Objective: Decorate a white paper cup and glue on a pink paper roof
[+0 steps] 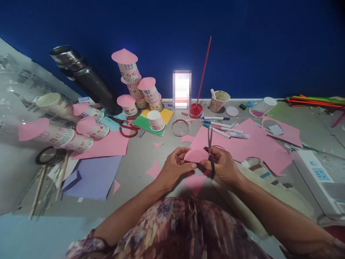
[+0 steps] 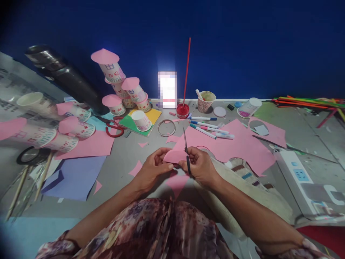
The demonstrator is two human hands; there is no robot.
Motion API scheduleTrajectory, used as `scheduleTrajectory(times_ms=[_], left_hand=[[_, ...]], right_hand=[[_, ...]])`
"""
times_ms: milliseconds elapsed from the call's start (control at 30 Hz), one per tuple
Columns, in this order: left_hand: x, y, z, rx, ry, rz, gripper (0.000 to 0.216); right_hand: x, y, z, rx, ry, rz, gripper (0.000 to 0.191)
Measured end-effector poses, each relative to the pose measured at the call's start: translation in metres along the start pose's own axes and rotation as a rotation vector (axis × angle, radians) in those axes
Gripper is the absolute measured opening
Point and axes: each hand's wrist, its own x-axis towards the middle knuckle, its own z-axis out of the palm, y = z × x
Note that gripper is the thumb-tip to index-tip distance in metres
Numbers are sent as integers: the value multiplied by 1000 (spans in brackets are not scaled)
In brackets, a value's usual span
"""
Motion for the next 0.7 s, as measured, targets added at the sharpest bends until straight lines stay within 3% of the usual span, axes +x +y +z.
scheduleTrajectory(times_ms=[100,400,567,700], left_hand=[[1,-4,1,4,53,-21,35],[-1,-2,-4,134,170,49,32],[-3,-1,-3,134,115,30,31],[-2,-3,0,162,58,18,29]], right_hand=[[-1,-3,3,29,24,11,39],[4,-2,1,-4,39,18,40],[4,0,1,1,52,10,38],[3,-1,4,-5,-25,21,36]])
